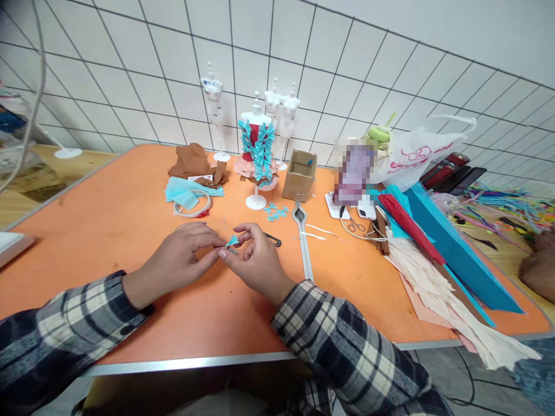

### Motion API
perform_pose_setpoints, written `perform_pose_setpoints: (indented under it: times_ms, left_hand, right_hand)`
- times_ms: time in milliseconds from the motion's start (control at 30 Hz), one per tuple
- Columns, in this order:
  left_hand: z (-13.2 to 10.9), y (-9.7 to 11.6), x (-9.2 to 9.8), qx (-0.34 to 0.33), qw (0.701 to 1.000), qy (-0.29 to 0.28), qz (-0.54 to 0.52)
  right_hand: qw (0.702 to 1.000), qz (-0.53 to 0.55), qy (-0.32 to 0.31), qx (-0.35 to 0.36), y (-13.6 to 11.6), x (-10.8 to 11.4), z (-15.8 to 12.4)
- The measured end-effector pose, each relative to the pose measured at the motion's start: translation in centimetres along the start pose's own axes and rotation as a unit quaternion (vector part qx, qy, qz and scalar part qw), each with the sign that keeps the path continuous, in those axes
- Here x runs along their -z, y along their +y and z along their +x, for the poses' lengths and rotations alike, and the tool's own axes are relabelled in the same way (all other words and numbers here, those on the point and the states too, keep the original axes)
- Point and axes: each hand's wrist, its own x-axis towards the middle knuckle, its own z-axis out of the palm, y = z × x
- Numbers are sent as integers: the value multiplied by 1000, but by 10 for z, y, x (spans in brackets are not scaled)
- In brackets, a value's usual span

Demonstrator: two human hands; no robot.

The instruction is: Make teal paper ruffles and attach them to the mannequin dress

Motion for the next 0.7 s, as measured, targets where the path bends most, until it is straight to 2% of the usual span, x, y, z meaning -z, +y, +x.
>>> perform_pose_setpoints:
  times_ms: [167,267,367,467,500,533,600,700]
  left_hand:
    - [0,1,-1,-14,999,-28,-34]
    - [1,0,-2,-8,994,-47,-98]
    - [3,-3,-5,56,977,-72,-194]
    - [5,-10,-9,156,955,-59,-245]
    - [6,-14,-10,187,948,-48,-251]
    - [7,-18,-11,215,942,-38,-257]
    - [10,-25,-13,252,930,-11,-268]
    - [13,-29,-13,270,921,25,-279]
  right_hand:
    - [999,-26,-6,19,4,2,6]
    - [995,-55,-34,77,9,8,10]
    - [989,-50,-41,133,10,14,8]
    - [969,-107,-28,222,2,12,-4]
    - [950,-154,-54,265,-1,8,-10]
    - [922,-203,-115,308,-4,3,-16]
    - [893,-302,-148,298,-10,-10,-28]
    - [889,-380,-143,211,-15,-28,-37]
